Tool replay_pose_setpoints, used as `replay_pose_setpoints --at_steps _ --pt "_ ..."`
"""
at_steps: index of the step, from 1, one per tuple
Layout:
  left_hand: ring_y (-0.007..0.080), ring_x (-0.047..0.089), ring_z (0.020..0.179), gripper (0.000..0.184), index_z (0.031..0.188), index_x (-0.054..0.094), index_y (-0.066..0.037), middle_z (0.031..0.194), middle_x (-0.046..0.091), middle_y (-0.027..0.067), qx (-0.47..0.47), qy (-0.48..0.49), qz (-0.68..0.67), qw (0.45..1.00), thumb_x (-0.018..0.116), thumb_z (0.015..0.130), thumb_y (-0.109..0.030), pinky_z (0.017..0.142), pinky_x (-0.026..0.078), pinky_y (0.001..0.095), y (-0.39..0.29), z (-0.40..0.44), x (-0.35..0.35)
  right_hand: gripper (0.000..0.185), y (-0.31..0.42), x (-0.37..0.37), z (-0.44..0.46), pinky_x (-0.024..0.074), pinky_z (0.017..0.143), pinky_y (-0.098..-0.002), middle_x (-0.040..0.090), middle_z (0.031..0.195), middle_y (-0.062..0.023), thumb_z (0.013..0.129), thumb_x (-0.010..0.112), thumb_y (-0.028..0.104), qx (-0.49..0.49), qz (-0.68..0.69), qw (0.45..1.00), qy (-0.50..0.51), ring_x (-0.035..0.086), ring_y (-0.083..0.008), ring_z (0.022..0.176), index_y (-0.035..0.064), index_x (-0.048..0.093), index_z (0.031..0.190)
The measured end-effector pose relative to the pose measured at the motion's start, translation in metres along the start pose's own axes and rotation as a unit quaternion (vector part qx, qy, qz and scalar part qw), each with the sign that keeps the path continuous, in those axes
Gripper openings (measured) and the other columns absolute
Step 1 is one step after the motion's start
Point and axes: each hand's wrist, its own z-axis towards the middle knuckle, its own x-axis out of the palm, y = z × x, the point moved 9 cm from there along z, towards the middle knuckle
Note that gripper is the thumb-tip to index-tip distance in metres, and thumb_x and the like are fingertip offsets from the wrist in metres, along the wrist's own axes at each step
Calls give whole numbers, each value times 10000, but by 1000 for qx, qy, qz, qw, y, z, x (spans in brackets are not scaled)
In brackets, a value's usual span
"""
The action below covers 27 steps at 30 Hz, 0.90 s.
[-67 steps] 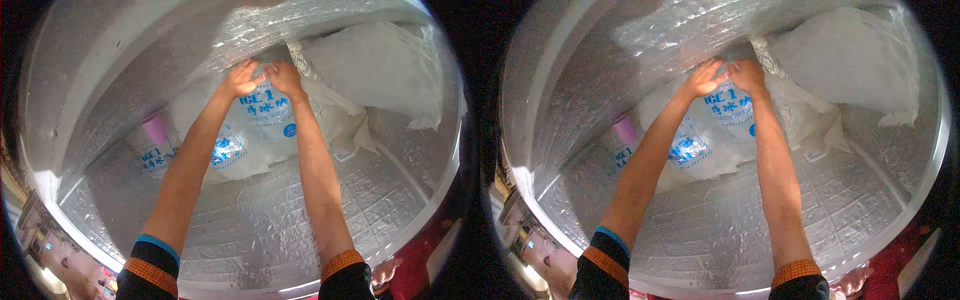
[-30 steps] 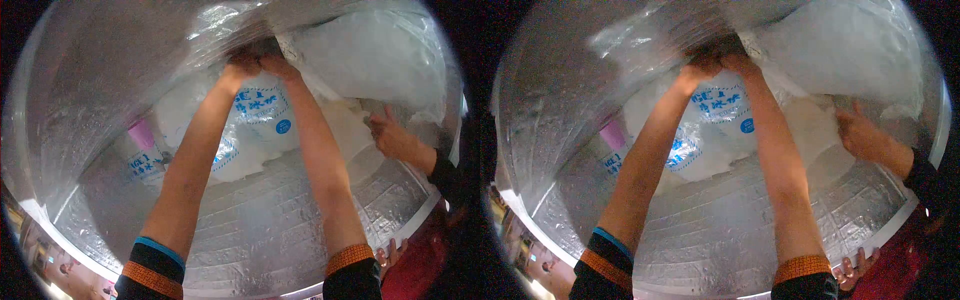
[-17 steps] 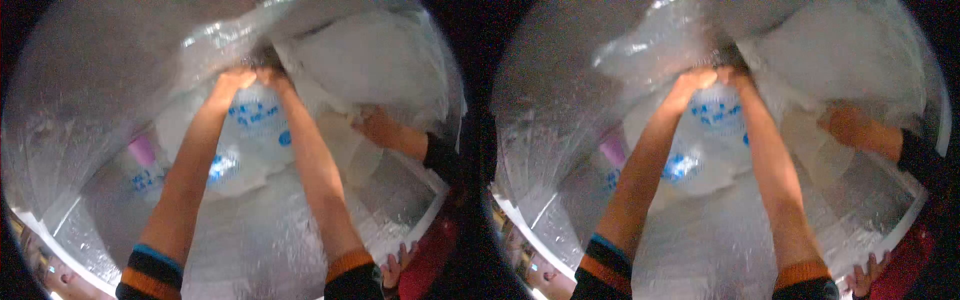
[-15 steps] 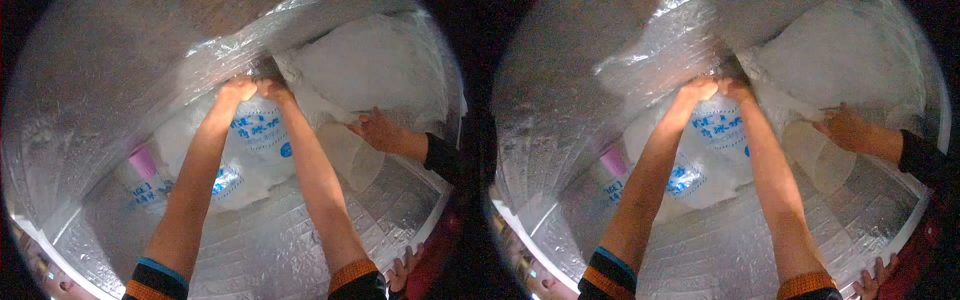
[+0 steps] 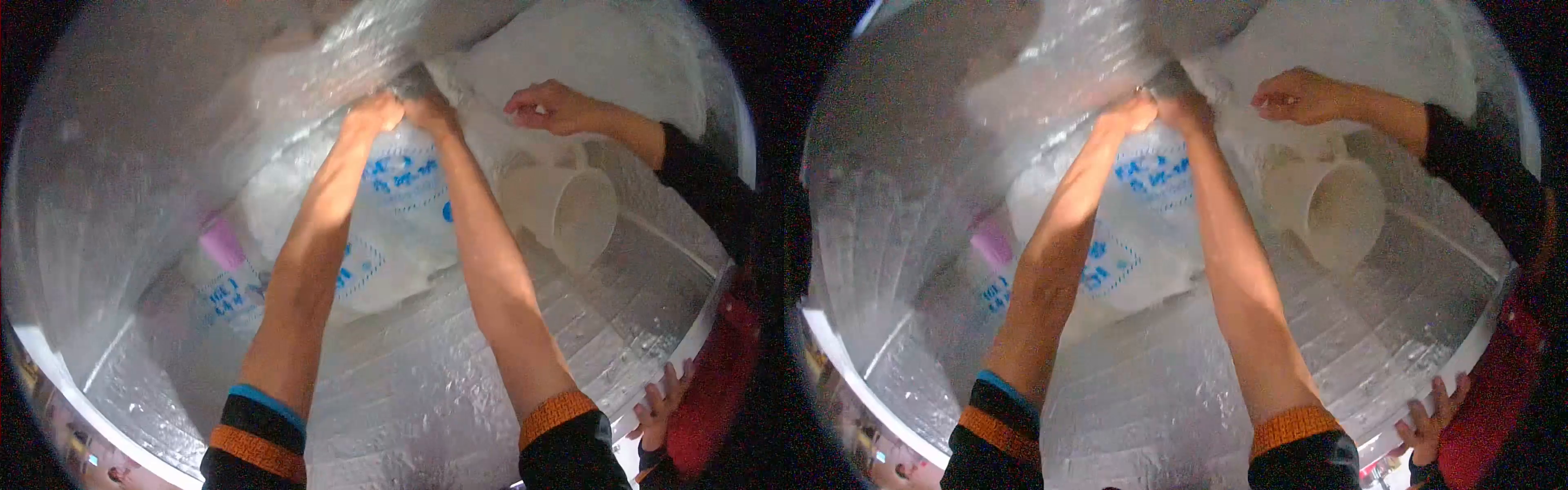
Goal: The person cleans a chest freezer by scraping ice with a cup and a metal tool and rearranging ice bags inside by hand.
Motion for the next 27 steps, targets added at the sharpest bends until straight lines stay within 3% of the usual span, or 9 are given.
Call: replay_pose_setpoints --at_steps 1,4,6,7,10,13,19,23,27 --pt "387 543 1290 488 1301 600 30 1366 560 264 44 -129 81 987 457 902 -211 1085 430 452 -16 -26 -17 332 -5 2 13 532 827 -381 729 972 -107 947 674 320 26 -12 1000 11 681 -233 899 61 674 1154" --pt "395 469 1353 490 1342 548 62 1438 497 274 6 11 67 998 411 922 -150 1151 362 449 6 4 4 277 -35 23 26 534 792 -360 716 899 -94 965 640 306 76 54 996 6 673 -195 828 59 688 1081" --pt "389 469 1350 480 1329 548 70 1423 505 281 97 48 26 994 434 906 -127 1160 356 438 8 11 22 282 -45 27 36 536 742 -359 706 824 -89 959 624 336 94 113 989 -22 670 -169 745 69 708 992" --pt "404 532 1279 435 1272 576 77 1325 572 299 171 -69 27 982 431 903 -100 1102 411 465 2 2 9 288 -49 27 41 524 771 -361 698 866 -98 955 618 334 104 123 985 -54 659 -182 788 65 701 1016" --pt "385 554 1254 418 1211 647 16 1323 596 247 70 -11 11 997 394 968 -210 1064 440 475 -6 -22 -7 318 -44 57 100 489 857 -366 672 992 -123 945 599 328 130 138 955 -227 628 -220 916 56 681 1086" --pt "381 547 1266 416 1241 645 -26 1339 591 234 107 -30 -1 994 403 972 -231 1074 431 476 -3 -4 1 363 -24 96 152 454 943 -371 647 1118 -149 935 581 323 134 135 909 -370 597 -259 1044 46 661 1156" --pt "374 518 1310 504 1318 621 -73 1379 576 211 91 -49 -82 991 454 965 -392 1107 406 470 2 -8 0 482 -42 116 188 384 1115 -381 597 1370 -200 914 544 311 102 116 908 -389 534 -335 1300 26 622 1296" --pt "364 497 1339 571 1347 601 -74 1407 560 194 32 -26 -61 997 452 947 -453 1122 395 461 4 -1 9 533 -22 112 165 373 1128 -375 567 1410 -200 931 505 371 243 135 906 -320 527 -325 1315 49 599 1346" --pt "359 494 1346 561 1334 616 -74 1417 549 197 1 -30 -74 997 448 937 -433 1121 399 455 2 -16 1 585 -14 113 155 357 1140 -399 532 1448 -203 926 441 406 284 200 900 -263 495 -344 1347 37 582 1357"
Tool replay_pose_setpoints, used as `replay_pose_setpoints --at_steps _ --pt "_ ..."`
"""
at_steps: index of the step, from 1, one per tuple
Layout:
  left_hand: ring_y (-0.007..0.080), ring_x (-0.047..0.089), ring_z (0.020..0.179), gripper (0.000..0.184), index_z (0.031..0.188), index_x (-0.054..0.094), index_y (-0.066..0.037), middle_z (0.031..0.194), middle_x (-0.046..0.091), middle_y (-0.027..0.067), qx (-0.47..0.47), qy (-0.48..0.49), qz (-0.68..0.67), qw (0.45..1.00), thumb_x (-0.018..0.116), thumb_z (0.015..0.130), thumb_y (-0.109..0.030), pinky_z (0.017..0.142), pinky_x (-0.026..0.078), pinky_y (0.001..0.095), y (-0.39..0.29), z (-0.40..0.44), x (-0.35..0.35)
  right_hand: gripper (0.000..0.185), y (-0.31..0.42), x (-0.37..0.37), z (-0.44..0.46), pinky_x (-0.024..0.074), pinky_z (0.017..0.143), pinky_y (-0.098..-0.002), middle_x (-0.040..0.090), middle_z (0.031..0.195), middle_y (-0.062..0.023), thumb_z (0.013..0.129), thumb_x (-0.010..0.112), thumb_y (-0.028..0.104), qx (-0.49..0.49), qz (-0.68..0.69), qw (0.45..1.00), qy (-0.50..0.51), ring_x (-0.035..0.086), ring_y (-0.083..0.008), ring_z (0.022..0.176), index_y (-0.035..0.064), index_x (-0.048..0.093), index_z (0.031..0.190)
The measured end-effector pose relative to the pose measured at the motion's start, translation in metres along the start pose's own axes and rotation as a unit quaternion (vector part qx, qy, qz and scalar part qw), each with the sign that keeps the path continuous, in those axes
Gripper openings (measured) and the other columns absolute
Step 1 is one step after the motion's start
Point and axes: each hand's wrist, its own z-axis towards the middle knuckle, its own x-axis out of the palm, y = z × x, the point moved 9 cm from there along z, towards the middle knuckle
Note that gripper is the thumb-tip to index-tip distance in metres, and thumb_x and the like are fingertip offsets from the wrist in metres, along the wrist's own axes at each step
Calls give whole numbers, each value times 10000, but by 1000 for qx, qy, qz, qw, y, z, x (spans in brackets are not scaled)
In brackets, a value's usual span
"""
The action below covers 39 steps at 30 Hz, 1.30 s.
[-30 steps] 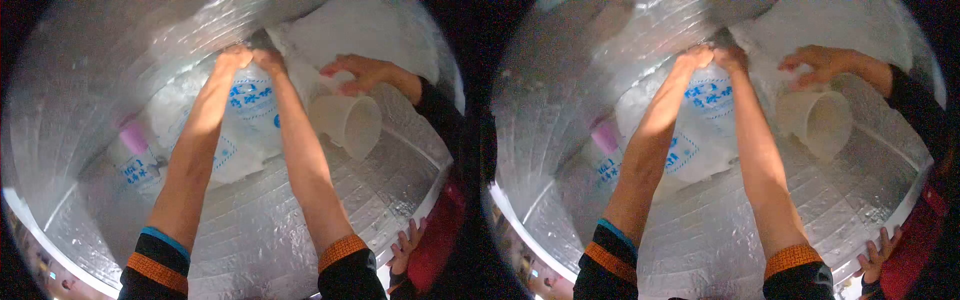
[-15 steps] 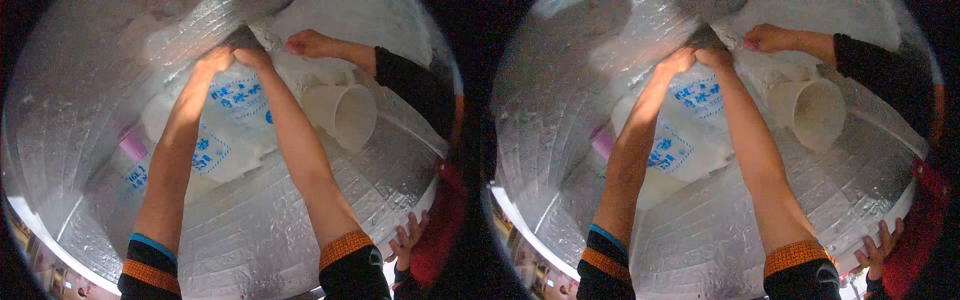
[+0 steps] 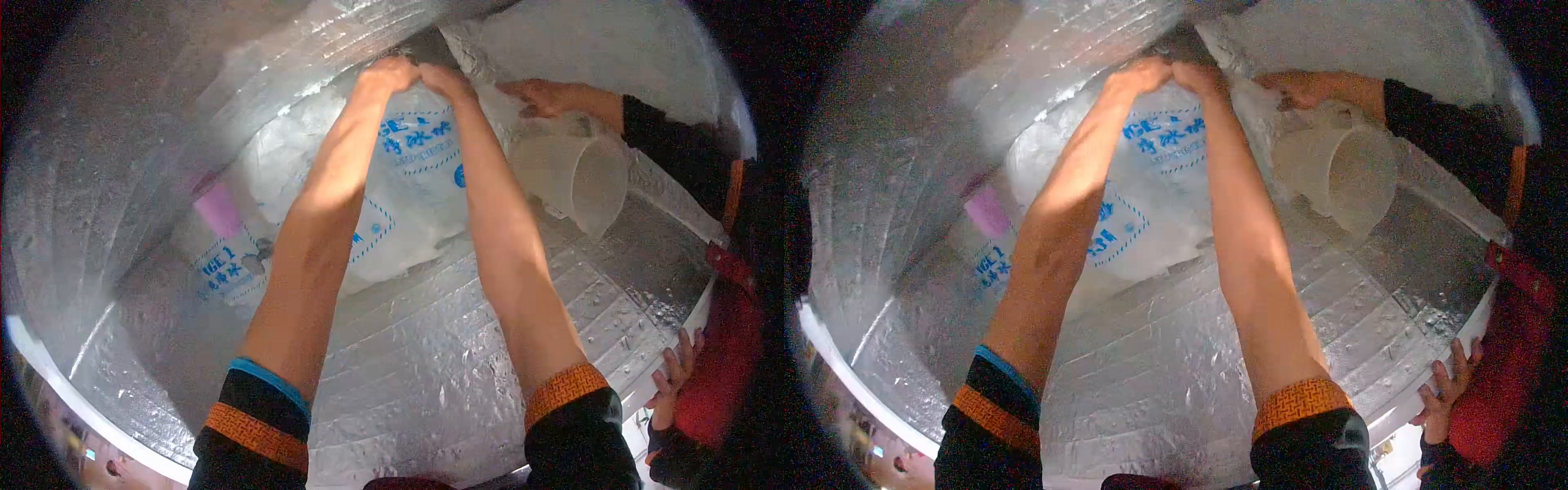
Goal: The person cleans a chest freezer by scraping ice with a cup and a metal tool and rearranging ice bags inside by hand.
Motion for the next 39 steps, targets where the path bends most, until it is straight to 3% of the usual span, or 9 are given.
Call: replay_pose_setpoints --at_steps 11,13,15,23,25,28,33,35,39 --pt "386 570 1243 405 1253 664 -65 1329 607 214 59 27 82 995 483 951 -266 1056 465 466 -10 7 3 512 -8 10 6 423 1048 -483 595 1295 -294 937 445 369 -88 4 993 -75 572 -456 1198 -7 647 1220" --pt "386 588 1209 366 1239 681 -107 1302 625 203 123 -57 -46 990 511 936 -220 1024 478 475 -16 1 -8 395 -2 5 -10 477 971 -508 669 1182 -239 947 452 293 16 -104 994 8 614 -476 1093 9 657 1128" --pt "456 604 1119 361 1209 651 -19 1190 645 267 134 -83 -107 982 538 899 -165 963 486 509 -28 -18 -20 369 11 -3 -33 488 950 -516 674 1156 -250 947 463 273 -47 -47 997 -28 623 -478 1068 4 671 1091" --pt "396 552 1251 591 1284 611 -19 1319 606 219 187 -75 -51 978 710 842 -398 1064 444 449 -74 -79 -33 291 31 -61 -152 525 910 -520 678 1072 -294 934 536 238 -91 -54 990 -97 646 -469 1017 -7 686 985" --pt "396 537 1265 717 1297 605 -31 1327 597 209 206 -74 -49 975 751 789 -516 1084 423 447 -82 -70 -24 332 23 -56 -181 517 929 -500 690 1054 -259 951 541 285 13 -217 974 69 650 -455 1017 -17 676 978" --pt "381 535 1263 612 1246 638 -41 1299 611 207 234 -104 111 960 737 809 -457 1111 388 458 -90 -70 0 371 51 -62 -228 507 952 -484 694 1084 -235 965 551 322 2 -157 956 248 653 -435 1037 -25 677 1010" --pt "361 547 1221 390 1103 702 -70 1197 651 169 208 -141 59 966 700 824 -343 1132 347 492 -87 -70 -5 421 102 -117 -291 494 933 -501 680 1084 -269 979 552 359 -63 -28 964 257 634 -448 1064 -37 676 1049" --pt "356 568 1176 313 1069 704 -74 1141 663 156 208 -183 48 960 680 851 -298 1126 353 493 -90 -82 -8 427 107 -131 -322 502 897 -515 679 1040 -281 975 562 370 -163 18 981 104 639 -457 1037 -41 672 1011" --pt "334 592 1116 154 986 686 -62 1064 669 144 202 -183 54 961 631 902 -179 1091 385 476 -107 -98 -17 422 126 -128 -349 495 839 -507 676 990 -262 995 553 371 -85 -35 962 256 640 -444 975 -31 682 983"
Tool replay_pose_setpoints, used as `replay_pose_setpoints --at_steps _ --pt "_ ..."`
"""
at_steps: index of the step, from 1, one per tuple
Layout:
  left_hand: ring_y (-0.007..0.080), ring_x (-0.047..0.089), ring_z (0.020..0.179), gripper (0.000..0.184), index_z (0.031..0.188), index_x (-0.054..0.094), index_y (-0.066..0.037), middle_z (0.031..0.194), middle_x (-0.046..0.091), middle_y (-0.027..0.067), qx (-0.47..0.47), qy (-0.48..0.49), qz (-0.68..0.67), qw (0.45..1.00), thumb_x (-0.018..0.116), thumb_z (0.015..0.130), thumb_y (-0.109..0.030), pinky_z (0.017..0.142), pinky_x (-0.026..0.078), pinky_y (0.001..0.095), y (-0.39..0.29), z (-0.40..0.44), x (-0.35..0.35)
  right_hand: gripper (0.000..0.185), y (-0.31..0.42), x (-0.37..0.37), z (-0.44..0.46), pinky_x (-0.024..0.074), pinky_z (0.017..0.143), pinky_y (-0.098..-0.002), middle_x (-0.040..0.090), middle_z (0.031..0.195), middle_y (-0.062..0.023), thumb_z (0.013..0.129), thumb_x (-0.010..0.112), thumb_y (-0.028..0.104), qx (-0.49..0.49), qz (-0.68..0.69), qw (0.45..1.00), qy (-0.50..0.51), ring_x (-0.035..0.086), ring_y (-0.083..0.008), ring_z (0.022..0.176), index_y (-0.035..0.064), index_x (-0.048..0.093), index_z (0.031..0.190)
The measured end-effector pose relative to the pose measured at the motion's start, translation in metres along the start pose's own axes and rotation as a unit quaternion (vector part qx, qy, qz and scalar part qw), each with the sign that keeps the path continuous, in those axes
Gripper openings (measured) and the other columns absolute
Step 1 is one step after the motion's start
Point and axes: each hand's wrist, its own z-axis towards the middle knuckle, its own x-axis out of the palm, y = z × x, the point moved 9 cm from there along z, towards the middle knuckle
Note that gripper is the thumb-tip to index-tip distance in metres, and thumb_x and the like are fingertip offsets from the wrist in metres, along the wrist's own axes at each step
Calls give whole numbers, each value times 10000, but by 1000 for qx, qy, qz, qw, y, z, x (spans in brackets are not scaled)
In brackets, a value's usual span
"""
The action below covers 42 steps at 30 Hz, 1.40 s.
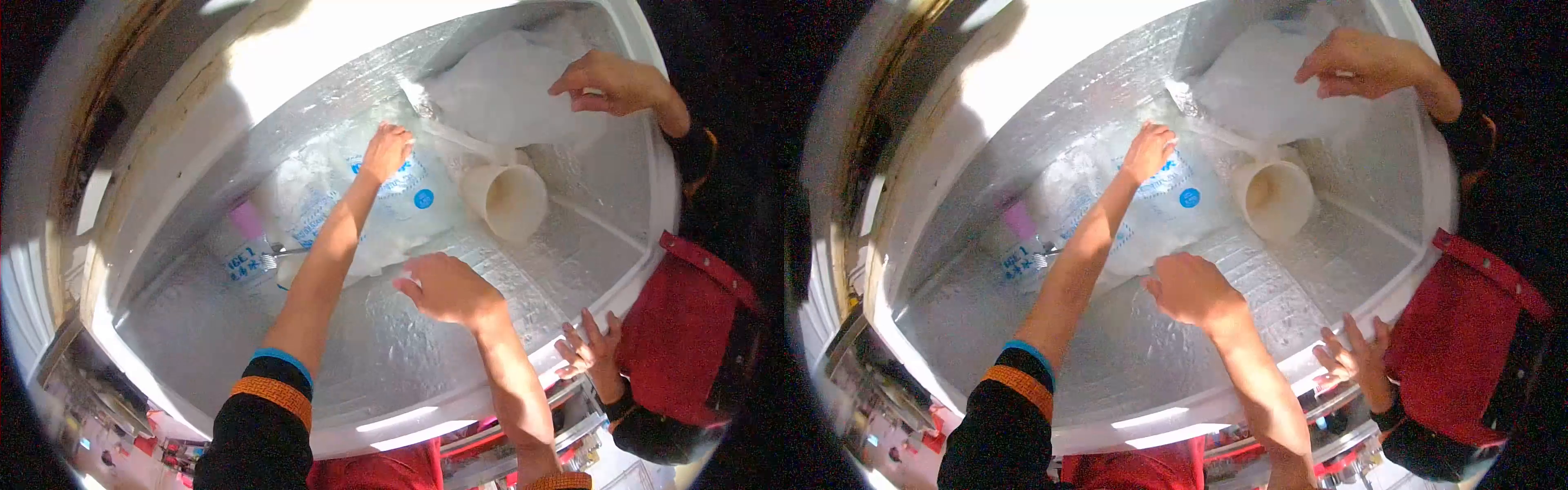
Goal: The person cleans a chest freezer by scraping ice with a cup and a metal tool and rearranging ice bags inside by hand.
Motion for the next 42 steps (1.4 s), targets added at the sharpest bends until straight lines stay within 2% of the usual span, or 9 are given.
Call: replay_pose_setpoints --at_steps 4,12,15,22,28,31,38,40,42 --pt "319 590 1090 130 976 676 -51 1049 652 135 -2 -42 -10 999 619 916 -151 1061 398 454 -9 -9 -1 422 21 -2 -8 499 763 -530 674 918 -243 983 573 358 25 -40 995 85 645 -450 868 -46 647 884" --pt "349 547 1121 131 995 650 -34 1104 608 159 -42 -124 -28 991 619 917 -135 1064 392 471 -15 -19 -15 357 50 -57 -30 503 827 -492 631 1036 -236 980 601 287 -61 -34 990 -120 627 -418 959 -23 613 1156" --pt "355 541 1150 138 1007 648 -33 1103 612 158 -30 -144 -1 989 622 914 -131 1067 387 473 -18 -21 -16 288 54 -67 -37 520 832 -476 621 938 -207 991 567 254 -58 -70 984 -155 637 -387 922 -31 604 1014" --pt "349 537 1185 151 1029 657 -37 1101 621 156 -39 -157 -14 987 626 915 -131 1072 382 483 -12 -23 -9 294 48 -61 -34 511 852 -471 613 947 -209 986 577 259 -39 -56 993 -94 631 -386 925 -30 605 1028" --pt "342 465 1338 230 1147 659 -61 1272 614 129 -51 -103 -1 993 610 942 -151 1146 342 483 -5 -38 -3 359 56 -60 -33 505 870 -467 634 1016 -226 972 608 263 -74 -46 990 -114 627 -409 976 -53 609 1143" --pt "355 349 1445 408 1349 573 -94 1506 455 105 -42 -75 2 996 585 956 -201 1206 275 517 -3 -54 -7 407 58 -60 -29 503 876 -479 641 1079 -238 969 618 281 -62 -42 993 -86 629 -412 999 -59 605 1192" --pt "364 242 1495 455 1291 588 -43 1567 342 176 -11 -7 89 996 671 846 -88 1215 253 510 -15 -169 -38 478 83 -35 -31 499 955 -458 637 1206 -250 938 676 293 -135 -93 985 -48 617 -422 1112 -36 586 1273" --pt "364 315 1467 380 1226 613 -20 1493 462 181 -39 -3 63 997 666 850 -51 1200 285 509 -26 -211 -80 520 91 -28 -37 491 994 -449 627 1258 -249 925 697 293 -169 -138 975 -30 602 -418 1172 -29 569 1312" --pt "354 525 1320 255 1171 624 7 1311 630 167 -222 133 -119 959 616 924 -58 1119 412 490 2 -253 -86 615 105 -20 -38 439 1079 -456 574 1367 -249 884 745 291 -197 -58 977 56 535 -385 1301 -28 534 1365"
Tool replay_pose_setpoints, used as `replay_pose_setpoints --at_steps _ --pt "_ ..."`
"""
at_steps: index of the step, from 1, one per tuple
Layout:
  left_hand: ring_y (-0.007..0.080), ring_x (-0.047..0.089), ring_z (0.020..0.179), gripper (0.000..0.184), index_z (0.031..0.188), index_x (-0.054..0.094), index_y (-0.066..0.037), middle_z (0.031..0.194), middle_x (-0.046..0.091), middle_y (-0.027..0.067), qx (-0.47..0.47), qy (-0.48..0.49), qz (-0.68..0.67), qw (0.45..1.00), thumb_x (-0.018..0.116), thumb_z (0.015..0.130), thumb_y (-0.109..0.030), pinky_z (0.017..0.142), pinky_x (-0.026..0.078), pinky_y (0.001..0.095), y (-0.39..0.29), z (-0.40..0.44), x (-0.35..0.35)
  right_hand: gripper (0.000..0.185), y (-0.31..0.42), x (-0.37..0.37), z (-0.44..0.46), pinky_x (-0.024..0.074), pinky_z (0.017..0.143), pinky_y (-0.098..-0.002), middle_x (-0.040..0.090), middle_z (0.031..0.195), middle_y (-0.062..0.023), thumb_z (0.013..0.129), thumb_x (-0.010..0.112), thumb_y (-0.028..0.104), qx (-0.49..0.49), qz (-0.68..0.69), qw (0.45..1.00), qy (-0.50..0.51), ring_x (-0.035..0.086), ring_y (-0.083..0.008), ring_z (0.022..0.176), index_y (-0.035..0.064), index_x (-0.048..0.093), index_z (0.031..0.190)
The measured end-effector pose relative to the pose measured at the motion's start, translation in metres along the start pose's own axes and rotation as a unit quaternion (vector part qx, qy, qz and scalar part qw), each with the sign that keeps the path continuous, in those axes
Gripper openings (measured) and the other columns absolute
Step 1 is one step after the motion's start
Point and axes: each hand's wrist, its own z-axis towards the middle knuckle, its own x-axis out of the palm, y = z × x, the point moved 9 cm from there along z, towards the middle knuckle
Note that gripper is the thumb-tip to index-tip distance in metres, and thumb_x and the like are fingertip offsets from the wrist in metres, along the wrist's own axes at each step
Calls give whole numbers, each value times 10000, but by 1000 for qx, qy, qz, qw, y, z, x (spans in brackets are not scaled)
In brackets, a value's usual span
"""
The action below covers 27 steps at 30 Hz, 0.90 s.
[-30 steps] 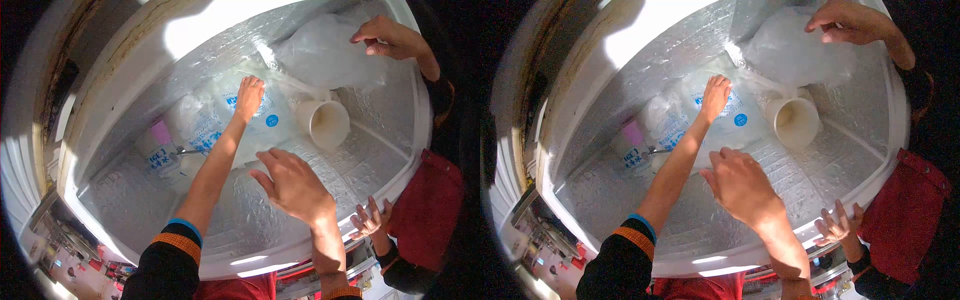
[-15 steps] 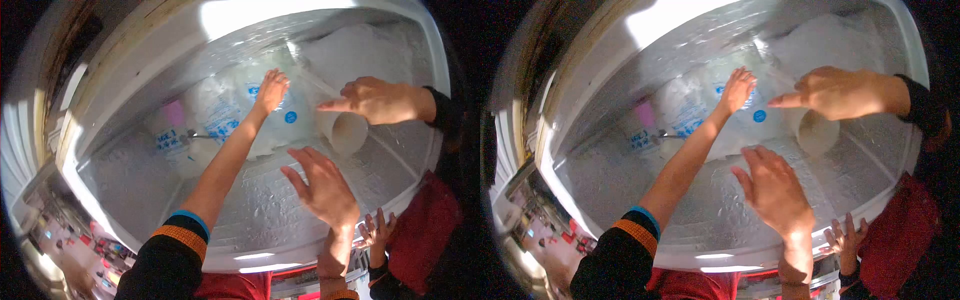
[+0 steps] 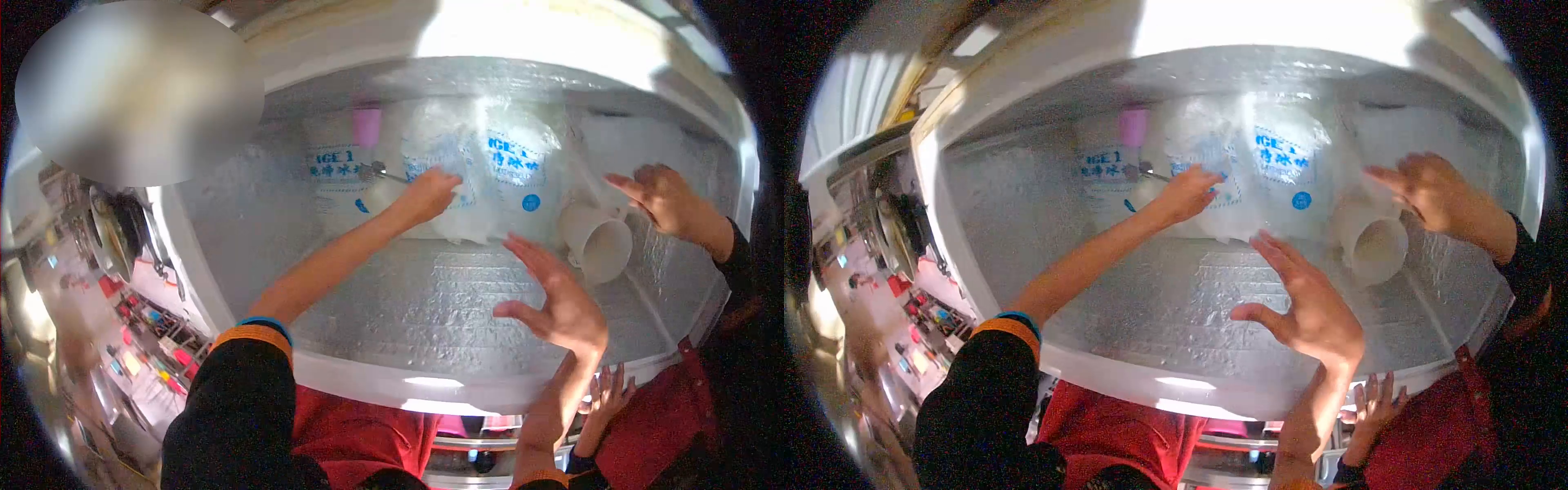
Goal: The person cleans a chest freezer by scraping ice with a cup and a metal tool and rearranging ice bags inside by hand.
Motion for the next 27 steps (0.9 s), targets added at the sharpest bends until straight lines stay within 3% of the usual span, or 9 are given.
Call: replay_pose_setpoints --at_steps 4,5,7,8,10,13,18,22,27 --pt "338 662 1121 237 1192 607 12 1123 705 165 -109 -11 -566 817 521 1012 -116 1003 513 447 87 -39 -16 691 -7 16 7 399 1117 -471 515 1453 -218 821 803 276 106 404 906 74 480 -355 1370 46 527 1412" --pt "344 655 1134 255 1210 593 16 1122 696 178 -153 -35 -613 774 482 1032 -128 1016 505 434 106 -54 -29 712 -13 13 14 382 1130 -475 492 1486 -187 801 818 254 12 260 965 41 461 -344 1389 100 523 1431" --pt "349 656 1108 279 1206 593 14 1126 691 186 -164 -139 -237 947 503 1025 -178 988 506 464 169 -70 -50 761 0 13 19 339 1163 -473 405 1571 -117 770 841 235 -91 -128 986 -57 380 -332 1448 233 517 1459" --pt "349 656 1108 279 1206 593 14 1126 691 186 -166 -142 -246 944 503 1025 -178 988 506 464 170 -83 -51 761 4 20 21 339 1163 -473 405 1571 -117 770 841 235 -91 -133 986 -48 380 -332 1448 233 517 1459" --pt "356 653 1081 300 1201 595 -8 1143 679 192 -140 -342 393 842 570 995 -224 968 494 498 124 -116 -101 734 -3 28 27 321 1173 -477 362 1593 -123 788 829 281 -34 -224 973 -43 327 -339 1474 192 523 1449" --pt "361 556 1248 439 1315 546 -10 1352 581 202 -245 -78 33 966 611 963 -264 1058 417 500 157 -101 -56 703 -15 59 36 346 1157 -471 427 1546 -145 829 784 376 -18 -109 994 -13 388 -356 1433 144 523 1440" --pt "342 578 1201 445 1311 571 -36 1294 611 187 -160 52 -1 986 642 949 -286 1065 413 487 43 -149 -41 629 -49 97 29 390 1122 -452 560 1408 -181 913 695 409 142 -117 974 134 504 -368 1324 100 517 1431" --pt "351 609 1093 407 1222 603 -19 1138 643 195 -25 -82 -117 989 636 945 -315 998 447 473 -40 -195 -62 550 -76 76 24 354 1147 -418 521 1457 -163 977 624 356 164 -196 957 139 465 -321 1369 86 508 1443" --pt "358 615 1067 428 1182 612 6 1112 647 206 -135 -81 33 987 627 943 -349 1001 442 473 -24 -207 -35 550 -143 26 19 323 1173 -409 471 1511 -144 1028 524 389 146 -186 967 91 425 -288 1406 68 468 1471"
